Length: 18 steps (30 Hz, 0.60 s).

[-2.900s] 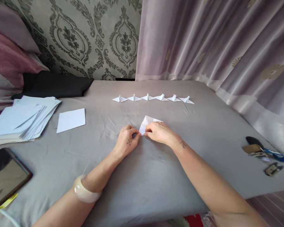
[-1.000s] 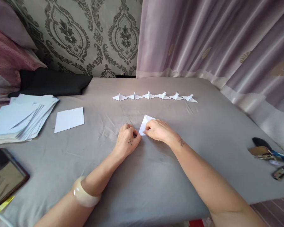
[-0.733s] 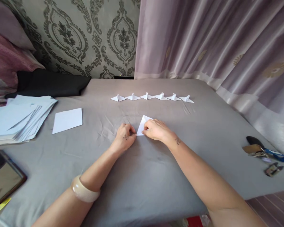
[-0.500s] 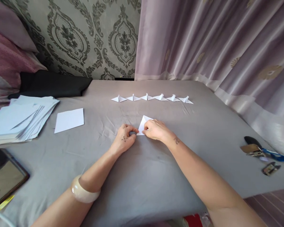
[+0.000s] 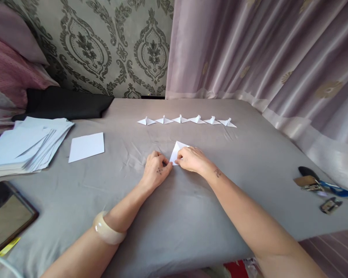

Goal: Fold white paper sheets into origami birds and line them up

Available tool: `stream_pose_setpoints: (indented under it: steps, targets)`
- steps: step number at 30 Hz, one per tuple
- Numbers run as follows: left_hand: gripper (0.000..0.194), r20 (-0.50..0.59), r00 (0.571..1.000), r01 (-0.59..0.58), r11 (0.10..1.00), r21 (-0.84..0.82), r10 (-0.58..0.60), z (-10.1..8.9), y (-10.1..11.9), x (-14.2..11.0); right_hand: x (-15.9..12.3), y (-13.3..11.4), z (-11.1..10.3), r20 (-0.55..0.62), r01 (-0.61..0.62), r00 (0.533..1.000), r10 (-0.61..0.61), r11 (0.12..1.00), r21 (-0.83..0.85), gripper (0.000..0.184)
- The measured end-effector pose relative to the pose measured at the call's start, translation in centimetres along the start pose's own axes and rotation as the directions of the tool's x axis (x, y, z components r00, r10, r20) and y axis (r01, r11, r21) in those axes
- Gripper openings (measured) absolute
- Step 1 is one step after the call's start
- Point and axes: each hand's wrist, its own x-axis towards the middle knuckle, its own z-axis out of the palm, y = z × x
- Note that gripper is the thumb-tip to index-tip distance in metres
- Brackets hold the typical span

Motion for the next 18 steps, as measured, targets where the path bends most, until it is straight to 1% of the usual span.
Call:
stream_pose_setpoints:
  steps: [5,8,10,12,15,18]
  targets:
    - [0.010,-0.021,0.989,-0.144,0.987,0.074,0.146,0.4,-1.4,-0.3,0.1,0.0,-0.3,0.029,-0.016,0.999,0.015,1.000,0.017,0.017]
    - [0.004,-0.006,0.984,-0.178,0.980,0.087,0.179,0.0,-1.7,-0.3,0.2,0.0,-0.4,0.040,-0.026,0.999,0.025,0.999,0.018,0.017]
    - [0.005,0.029,0.987,-0.159,0.986,0.056,0.157,-0.5,-1.6,-0.2,0.2,-0.1,-0.4,0.044,-0.033,0.999,0.032,0.999,0.017,0.016]
    - [0.007,0.065,0.993,-0.103,0.995,0.015,0.102,-1.1,-1.3,-0.1,0.2,-0.1,-0.4,0.048,-0.039,0.998,0.038,0.999,0.016,0.016]
    - [0.021,0.078,0.997,-0.007,1.000,-0.014,0.008,-1.9,-0.6,-0.1,0.1,-0.3,-0.5,0.054,-0.042,0.998,0.041,0.999,0.013,0.015]
    - [0.028,0.094,0.996,0.015,0.999,-0.030,-0.012,-2.1,0.0,-0.4,0.0,-0.4,-0.7,0.059,-0.042,0.997,0.042,0.999,0.009,0.015]
